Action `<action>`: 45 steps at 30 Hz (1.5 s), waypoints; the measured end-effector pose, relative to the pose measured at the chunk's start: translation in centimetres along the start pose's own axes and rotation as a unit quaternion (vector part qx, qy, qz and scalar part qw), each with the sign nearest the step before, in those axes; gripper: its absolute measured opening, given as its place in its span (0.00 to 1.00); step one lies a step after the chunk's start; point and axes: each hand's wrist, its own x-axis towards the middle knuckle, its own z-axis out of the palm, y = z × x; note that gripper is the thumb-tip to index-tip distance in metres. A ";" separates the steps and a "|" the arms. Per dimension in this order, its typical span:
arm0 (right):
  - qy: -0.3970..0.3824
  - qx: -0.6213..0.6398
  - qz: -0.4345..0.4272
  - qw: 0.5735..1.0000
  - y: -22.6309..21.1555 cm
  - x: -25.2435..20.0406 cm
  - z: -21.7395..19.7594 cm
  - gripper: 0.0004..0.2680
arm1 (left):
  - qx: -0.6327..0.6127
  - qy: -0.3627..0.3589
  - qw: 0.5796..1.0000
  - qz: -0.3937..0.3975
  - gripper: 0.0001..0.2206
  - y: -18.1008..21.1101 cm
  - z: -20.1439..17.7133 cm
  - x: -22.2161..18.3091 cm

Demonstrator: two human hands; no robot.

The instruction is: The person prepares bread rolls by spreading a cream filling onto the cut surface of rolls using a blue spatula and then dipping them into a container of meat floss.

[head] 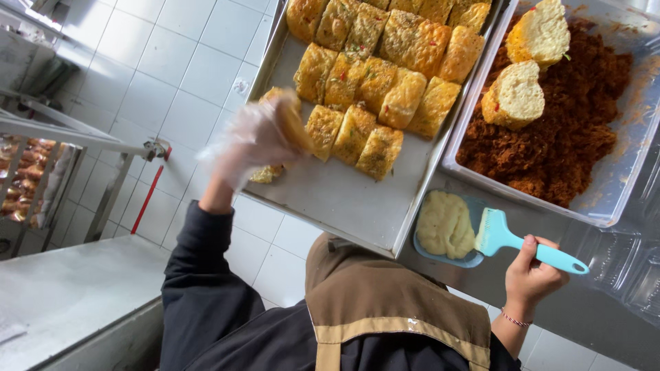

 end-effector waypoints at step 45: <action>-0.019 0.039 -0.043 0.998 1.3 0.9 -0.9 0.13 | 0.195 -0.062 0.966 -0.160 0.28 0.0 3.2 -7.8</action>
